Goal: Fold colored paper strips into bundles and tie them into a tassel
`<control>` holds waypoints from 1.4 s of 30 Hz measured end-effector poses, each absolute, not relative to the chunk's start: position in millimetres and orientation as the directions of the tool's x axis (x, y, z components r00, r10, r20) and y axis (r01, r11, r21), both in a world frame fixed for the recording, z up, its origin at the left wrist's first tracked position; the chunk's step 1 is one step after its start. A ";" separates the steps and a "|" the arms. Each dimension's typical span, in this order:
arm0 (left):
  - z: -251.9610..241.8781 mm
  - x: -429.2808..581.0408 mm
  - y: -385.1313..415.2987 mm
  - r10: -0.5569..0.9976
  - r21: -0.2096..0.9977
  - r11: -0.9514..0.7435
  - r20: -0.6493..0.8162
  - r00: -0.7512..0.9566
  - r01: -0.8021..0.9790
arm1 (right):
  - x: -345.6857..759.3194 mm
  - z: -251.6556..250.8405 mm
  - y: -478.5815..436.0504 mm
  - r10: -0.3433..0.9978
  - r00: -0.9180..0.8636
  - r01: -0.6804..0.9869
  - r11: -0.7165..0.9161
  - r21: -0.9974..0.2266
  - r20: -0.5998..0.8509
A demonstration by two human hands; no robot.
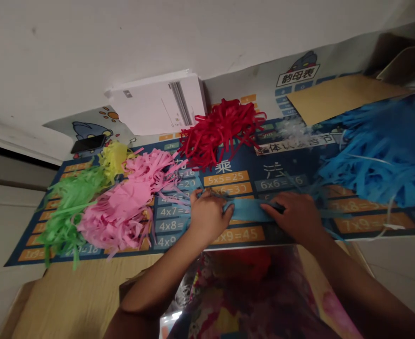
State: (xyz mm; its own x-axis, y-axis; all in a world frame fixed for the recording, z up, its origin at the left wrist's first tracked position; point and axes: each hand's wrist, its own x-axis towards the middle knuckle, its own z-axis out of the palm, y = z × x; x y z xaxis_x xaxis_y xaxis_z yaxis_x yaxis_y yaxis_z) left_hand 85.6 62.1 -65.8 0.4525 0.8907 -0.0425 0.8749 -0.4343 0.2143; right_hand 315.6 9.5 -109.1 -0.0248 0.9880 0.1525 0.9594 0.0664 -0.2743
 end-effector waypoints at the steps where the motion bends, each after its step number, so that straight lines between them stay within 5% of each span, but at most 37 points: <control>1: -66.2 85.4 62.4 0.890 0.218 -0.435 -0.042 0.453 0.874 | 315.3 -109.1 9.5 0.989 -0.021 0.958 0.062 -0.279 0.149; 14: -70.3 83.2 63.6 0.883 0.230 -0.456 0.000 0.468 0.860 | 314.4 -110.2 11.8 0.991 -0.003 0.950 0.044 -0.309 0.133; 19: -63.4 85.2 62.3 0.706 0.025 -0.691 0.242 0.666 0.723 | 312.6 -102.6 9.8 0.970 0.051 0.965 0.013 -0.261 0.239; 24: -52.6 86.6 65.0 0.321 -0.120 -0.941 -0.022 0.947 0.317 | 313.7 -77.3 -2.6 0.904 -0.141 0.971 0.206 -0.122 0.404; 29: -41.7 89.3 67.8 0.343 -0.102 -0.937 -0.087 0.935 0.334 | 312.2 -76.8 -10.5 0.802 -0.508 0.785 0.581 -0.214 0.316; 33: -44.5 91.4 68.1 0.392 -0.137 -0.915 -0.085 0.916 0.379 | 314.0 -94.4 -4.5 0.837 -0.475 0.790 0.542 -0.287 0.274; 42: -71.3 63.1 75.8 0.490 0.170 -0.870 0.190 0.851 0.463 | 328.9 -116.1 9.4 0.846 -0.404 0.777 0.518 -0.357 0.347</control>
